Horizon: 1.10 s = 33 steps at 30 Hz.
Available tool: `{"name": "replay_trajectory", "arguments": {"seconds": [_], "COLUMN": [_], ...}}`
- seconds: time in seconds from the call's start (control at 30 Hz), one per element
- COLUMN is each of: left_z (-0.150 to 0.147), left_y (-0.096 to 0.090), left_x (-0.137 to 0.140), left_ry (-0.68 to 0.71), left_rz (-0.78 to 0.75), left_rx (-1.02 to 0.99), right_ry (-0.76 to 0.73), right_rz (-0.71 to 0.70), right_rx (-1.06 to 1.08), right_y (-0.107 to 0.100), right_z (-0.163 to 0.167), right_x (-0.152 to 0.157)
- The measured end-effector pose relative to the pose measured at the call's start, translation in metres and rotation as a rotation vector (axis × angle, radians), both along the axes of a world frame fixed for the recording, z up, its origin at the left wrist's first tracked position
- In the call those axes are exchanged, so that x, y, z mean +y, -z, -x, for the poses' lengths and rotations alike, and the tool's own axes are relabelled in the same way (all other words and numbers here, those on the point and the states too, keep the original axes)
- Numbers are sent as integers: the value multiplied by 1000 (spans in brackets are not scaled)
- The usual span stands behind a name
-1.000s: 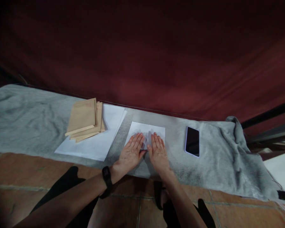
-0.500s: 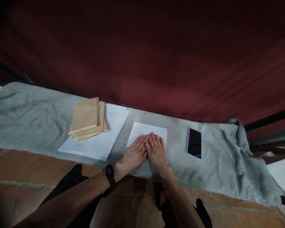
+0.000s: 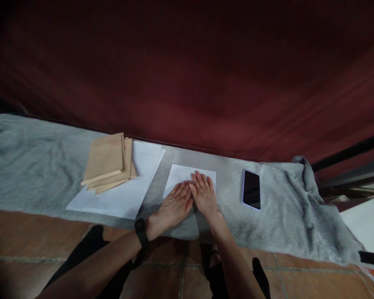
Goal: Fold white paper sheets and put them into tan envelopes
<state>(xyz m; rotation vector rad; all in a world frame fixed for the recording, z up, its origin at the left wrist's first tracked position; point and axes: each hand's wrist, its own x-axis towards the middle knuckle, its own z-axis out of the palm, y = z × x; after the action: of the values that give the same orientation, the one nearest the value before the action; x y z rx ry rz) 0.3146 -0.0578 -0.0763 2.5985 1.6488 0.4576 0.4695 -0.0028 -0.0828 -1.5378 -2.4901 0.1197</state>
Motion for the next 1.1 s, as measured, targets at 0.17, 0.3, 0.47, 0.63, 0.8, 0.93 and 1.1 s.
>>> {"name": "replay_trajectory", "arguments": {"seconds": [0.17, 0.3, 0.47, 0.63, 0.8, 0.93, 1.1], "left_z": [-2, -5, -5, 1, 8, 16, 23], "left_y": [1, 1, 8, 9, 5, 7, 9], "left_x": [22, 37, 55, 63, 61, 57, 53], "left_ry": [-57, -86, -118, -178, -236, -269, -295], "left_rz": [22, 61, 46, 50, 17, 4, -6], "left_rx": [-5, -3, -13, -5, 2, 32, 47], "right_ry": [27, 60, 115, 166, 206, 246, 302], "right_rz": [-24, -49, -84, -114, -135, -163, -201], "right_rx": [-27, -30, -12, -6, -26, 3, 31], "right_y": [1, 2, 6, 11, 13, 16, 24], "right_z": [4, 7, 7, 3, -8, -16, -26], "right_x": [4, 7, 11, 13, 11, 10, 5]}}
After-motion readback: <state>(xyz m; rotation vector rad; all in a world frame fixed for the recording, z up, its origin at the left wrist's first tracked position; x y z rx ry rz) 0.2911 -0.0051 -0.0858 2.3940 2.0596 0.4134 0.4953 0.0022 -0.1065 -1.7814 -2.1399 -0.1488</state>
